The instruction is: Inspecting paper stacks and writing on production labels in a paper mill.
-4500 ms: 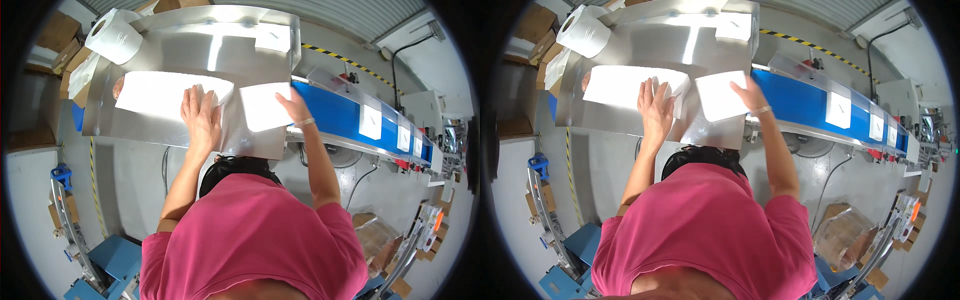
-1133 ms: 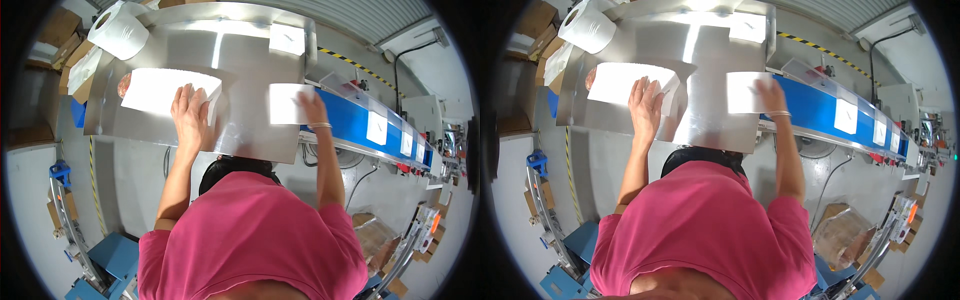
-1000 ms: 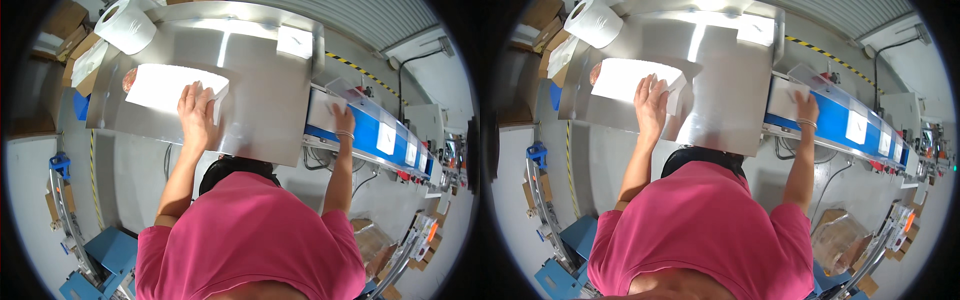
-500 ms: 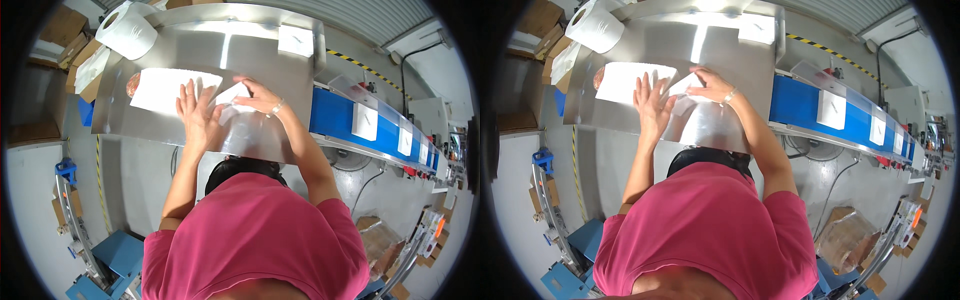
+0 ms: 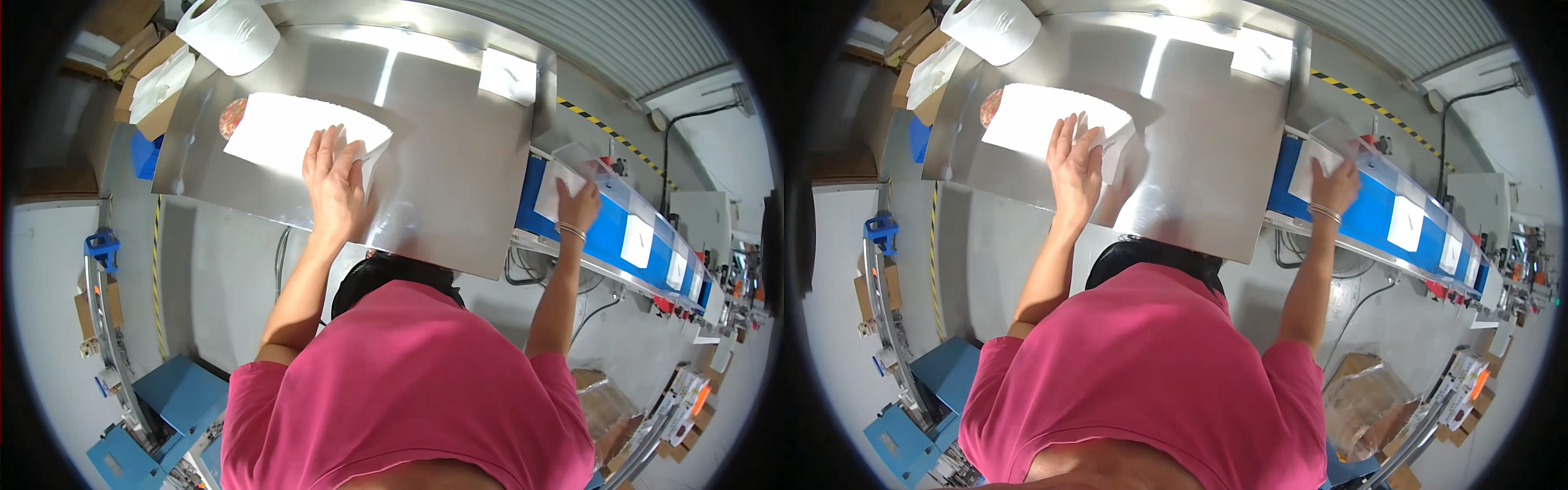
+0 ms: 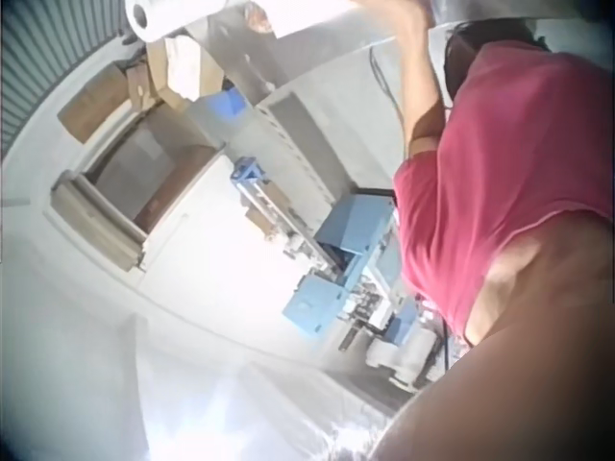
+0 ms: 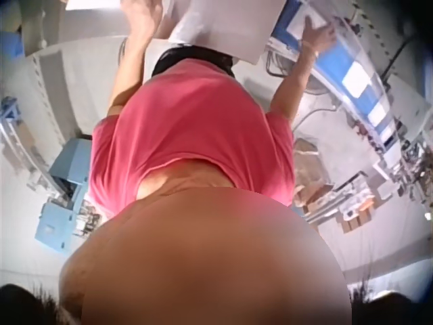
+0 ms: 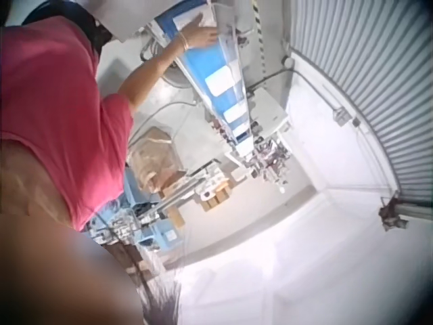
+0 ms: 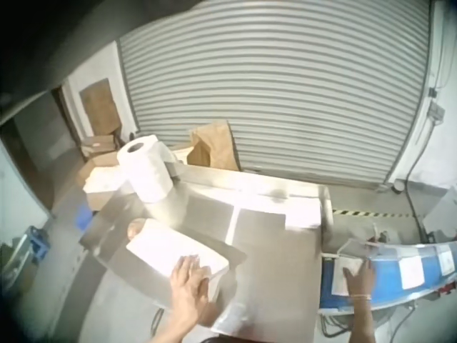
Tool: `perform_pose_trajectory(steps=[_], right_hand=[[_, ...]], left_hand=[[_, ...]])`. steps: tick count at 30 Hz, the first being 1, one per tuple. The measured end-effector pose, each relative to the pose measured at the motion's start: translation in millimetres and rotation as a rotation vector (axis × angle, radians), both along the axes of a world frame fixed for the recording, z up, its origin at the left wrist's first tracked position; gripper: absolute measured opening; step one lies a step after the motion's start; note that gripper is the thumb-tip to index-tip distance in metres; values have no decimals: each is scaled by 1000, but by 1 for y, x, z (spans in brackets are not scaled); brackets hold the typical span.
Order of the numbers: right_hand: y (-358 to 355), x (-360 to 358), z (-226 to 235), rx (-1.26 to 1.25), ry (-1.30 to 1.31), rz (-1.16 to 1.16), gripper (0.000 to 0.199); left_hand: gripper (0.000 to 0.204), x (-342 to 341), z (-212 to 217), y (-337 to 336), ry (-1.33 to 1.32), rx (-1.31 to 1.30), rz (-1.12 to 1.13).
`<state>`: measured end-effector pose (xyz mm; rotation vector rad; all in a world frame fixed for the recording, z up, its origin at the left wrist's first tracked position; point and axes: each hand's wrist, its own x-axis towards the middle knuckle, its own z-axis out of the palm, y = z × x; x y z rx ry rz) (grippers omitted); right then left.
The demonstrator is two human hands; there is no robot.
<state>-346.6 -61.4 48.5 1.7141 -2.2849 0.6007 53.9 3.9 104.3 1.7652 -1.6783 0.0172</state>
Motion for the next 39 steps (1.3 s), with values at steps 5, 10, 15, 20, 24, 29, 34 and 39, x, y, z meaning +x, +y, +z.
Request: perform_pose_trajectory(steps=[5,10,15,20,24,29,34,39], right_hand=[[-23,155,32,396,-698,946,56],[-47,226,-10,200,-488,1193,51],[-24,168,-18,550,-1342,739,43],[-6,35,-34,330,-856,241,43],[-5,-45,-42,103,-310,-3,55],[-21,39,-7,74,-317,426,58],[-34,220,32,477,-837,1053,57],[-53,247,2,526,-931,1140,48]], left_hand=[[27,4,-1,0,-15,24,-5],[34,5,8,-4,-34,60,-80],[42,24,2,-8,-71,37,-24],[33,27,5,-8,-31,21,-18],[28,25,-4,-11,16,-40,-15],[26,22,-3,-10,41,-26,-10],[25,25,1,-8,48,6,-38],[41,28,9,-9,17,51,-37]])
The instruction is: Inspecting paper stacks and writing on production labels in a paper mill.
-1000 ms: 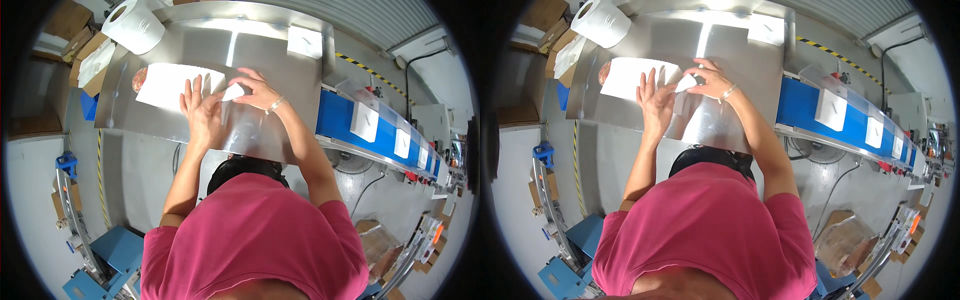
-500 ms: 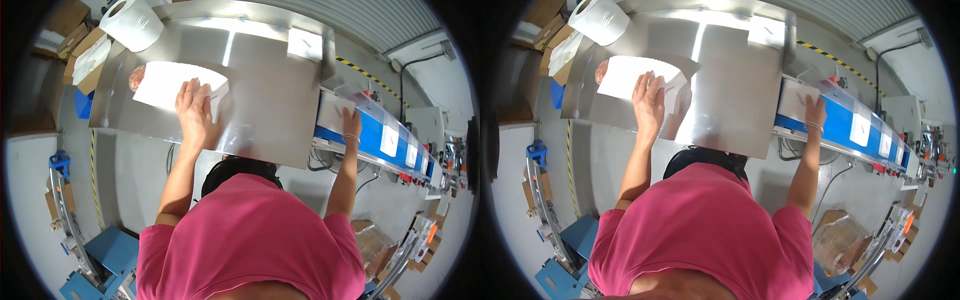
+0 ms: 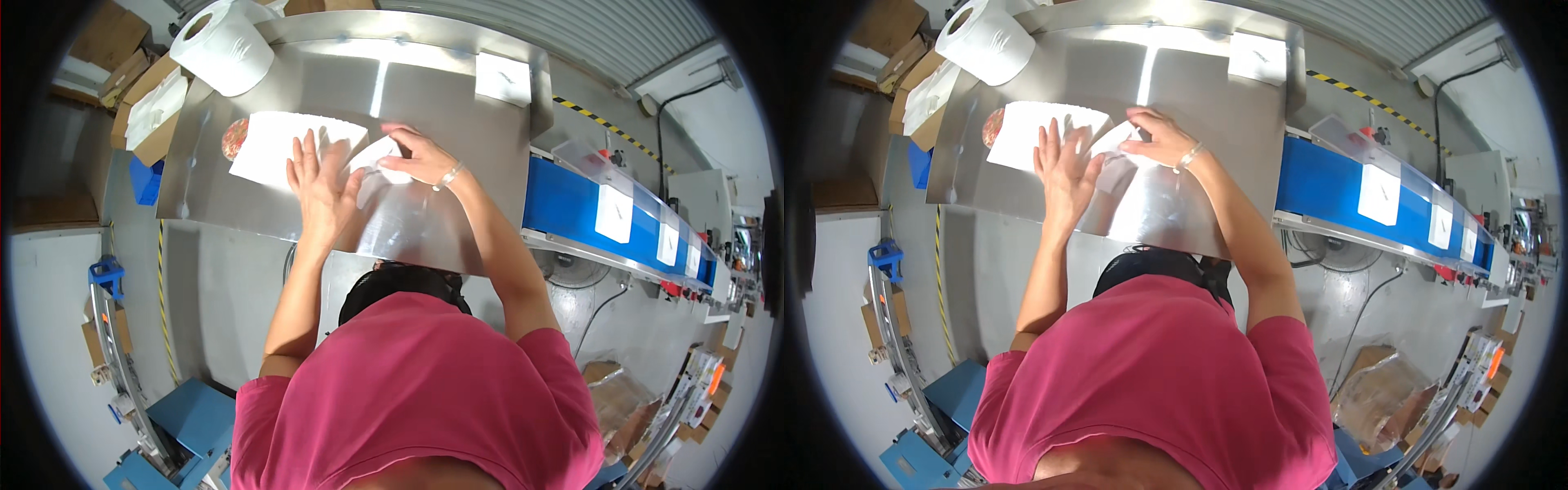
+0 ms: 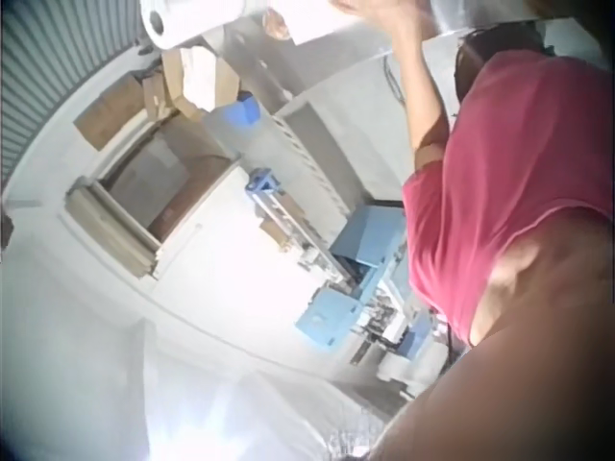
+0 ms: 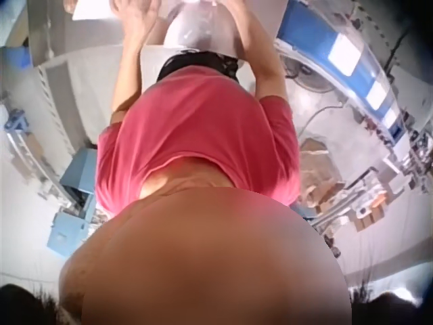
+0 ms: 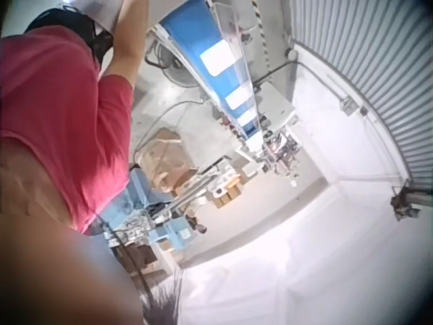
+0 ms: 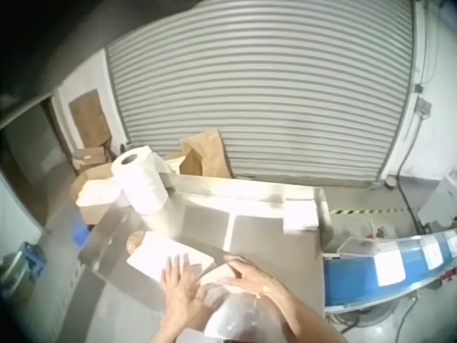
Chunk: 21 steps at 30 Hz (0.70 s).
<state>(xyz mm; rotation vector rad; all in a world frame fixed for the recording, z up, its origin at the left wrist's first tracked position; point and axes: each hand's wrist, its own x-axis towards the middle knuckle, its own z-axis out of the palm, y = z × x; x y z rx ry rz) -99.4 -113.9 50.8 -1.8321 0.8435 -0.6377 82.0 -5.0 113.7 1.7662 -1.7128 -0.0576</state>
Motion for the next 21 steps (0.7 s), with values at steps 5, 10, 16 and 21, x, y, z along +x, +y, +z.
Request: perform_pose_trajectory(steps=[5,10,16,21], right_hand=[[23,-93,-37,284,-260,-421,35],[30,-236,-47,66,407,-935,58],[45,-246,-11,-492,1080,-1243,67],[19,-88,8,-438,276,-363,57]], left_hand=[[42,17,-8,-4,-78,-18,-14],[32,18,-8,-2,-41,-41,-5],[30,14,-13,-2,-2,-80,1],[28,13,-9,-2,-13,-57,0]])
